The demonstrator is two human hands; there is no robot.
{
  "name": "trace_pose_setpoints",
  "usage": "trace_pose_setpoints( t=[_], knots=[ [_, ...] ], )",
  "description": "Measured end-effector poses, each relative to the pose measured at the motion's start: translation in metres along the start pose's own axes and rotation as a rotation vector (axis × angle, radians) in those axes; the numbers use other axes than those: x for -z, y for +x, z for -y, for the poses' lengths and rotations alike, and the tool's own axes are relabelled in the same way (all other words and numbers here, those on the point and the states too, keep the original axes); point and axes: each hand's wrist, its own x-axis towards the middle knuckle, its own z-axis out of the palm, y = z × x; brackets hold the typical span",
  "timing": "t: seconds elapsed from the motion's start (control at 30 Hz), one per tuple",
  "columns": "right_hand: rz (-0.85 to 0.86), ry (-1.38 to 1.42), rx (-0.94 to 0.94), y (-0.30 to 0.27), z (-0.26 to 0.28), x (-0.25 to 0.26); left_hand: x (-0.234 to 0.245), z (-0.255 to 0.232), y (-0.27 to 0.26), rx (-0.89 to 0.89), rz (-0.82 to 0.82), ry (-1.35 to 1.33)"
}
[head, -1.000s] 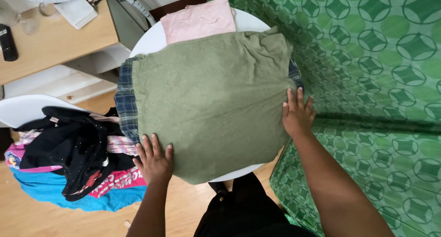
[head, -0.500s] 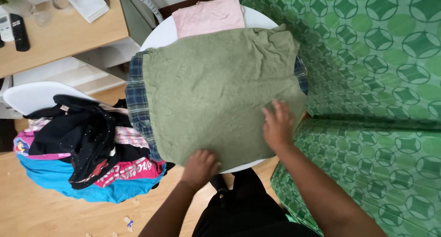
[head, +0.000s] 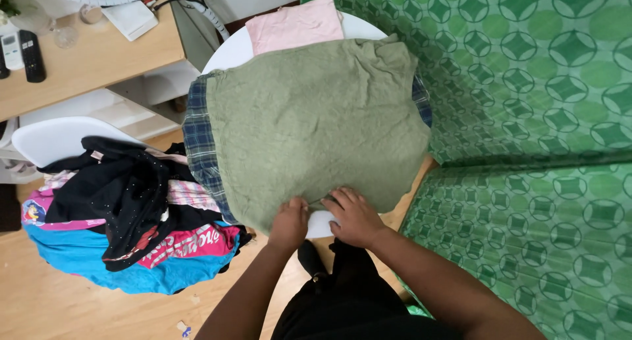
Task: The person folds a pair of green plaid shorts on a white round table, then folds a black t-shirt with a rocket graphic. Both items are folded neatly and stacked on the table.
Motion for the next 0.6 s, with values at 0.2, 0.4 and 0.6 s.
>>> trace_pose_setpoints(
  t=[0.2, 0.4, 0.6],
  knots=[
    [0.041, -0.246, -0.167, -0.014, -0.061, -0.049, 0.008, 0.003, 0.007, 0.174, 0.037, -0.142],
    [-0.15, -0.249, -0.38, -0.033, -0.114, -0.025, 0.043, -0.03, 0.011, -0.007, 0.104, 0.112],
    [-0.321, -0.242, -0.383, -0.049, -0.141, -0.017, 0.035, -0.019, 0.02, 0.043, 0.161, 0.42]
  ],
)
